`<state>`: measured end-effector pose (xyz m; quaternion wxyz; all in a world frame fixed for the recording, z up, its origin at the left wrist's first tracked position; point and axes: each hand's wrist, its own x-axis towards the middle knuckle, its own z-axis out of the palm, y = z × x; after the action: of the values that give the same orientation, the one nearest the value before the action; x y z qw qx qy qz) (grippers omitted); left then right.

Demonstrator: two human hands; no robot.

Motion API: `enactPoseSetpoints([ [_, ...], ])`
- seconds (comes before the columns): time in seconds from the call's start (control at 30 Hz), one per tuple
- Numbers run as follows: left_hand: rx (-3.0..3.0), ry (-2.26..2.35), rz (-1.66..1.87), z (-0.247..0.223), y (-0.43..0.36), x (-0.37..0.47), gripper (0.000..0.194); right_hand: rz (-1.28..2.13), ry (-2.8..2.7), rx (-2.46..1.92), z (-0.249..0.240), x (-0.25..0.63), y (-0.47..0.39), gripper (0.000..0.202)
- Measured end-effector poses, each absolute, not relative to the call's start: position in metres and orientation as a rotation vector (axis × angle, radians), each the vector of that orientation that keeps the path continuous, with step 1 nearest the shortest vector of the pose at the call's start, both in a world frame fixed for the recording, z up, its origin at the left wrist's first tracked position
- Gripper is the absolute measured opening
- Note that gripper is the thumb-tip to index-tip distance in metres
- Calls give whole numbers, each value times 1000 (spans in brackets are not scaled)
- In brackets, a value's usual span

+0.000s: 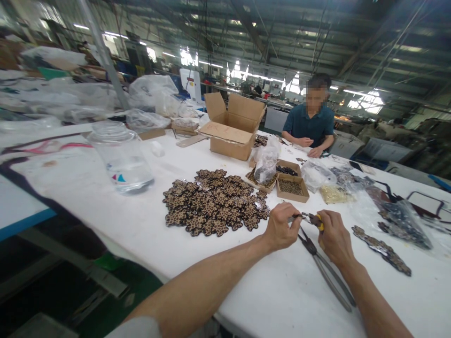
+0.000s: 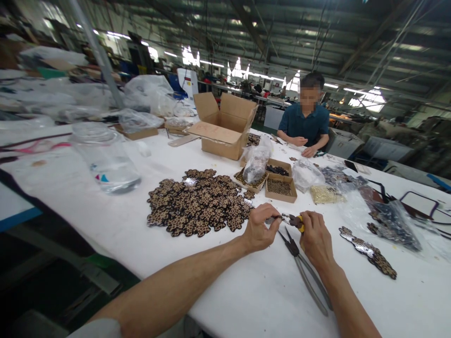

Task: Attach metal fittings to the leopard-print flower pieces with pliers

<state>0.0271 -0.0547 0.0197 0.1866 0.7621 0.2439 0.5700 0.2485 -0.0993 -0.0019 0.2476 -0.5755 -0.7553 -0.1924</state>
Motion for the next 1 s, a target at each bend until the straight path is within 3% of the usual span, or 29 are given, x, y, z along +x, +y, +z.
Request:
enactPoseSetpoints([
  [0.3, 2160, 627, 1652, 18, -55, 28, 4, -569, -2027, -1516, -7, 252, -92, 33],
  [1.0, 2177, 572, 1663, 20, -56, 29, 5, -544, -2033, -1532, -13, 253, -90, 29],
])
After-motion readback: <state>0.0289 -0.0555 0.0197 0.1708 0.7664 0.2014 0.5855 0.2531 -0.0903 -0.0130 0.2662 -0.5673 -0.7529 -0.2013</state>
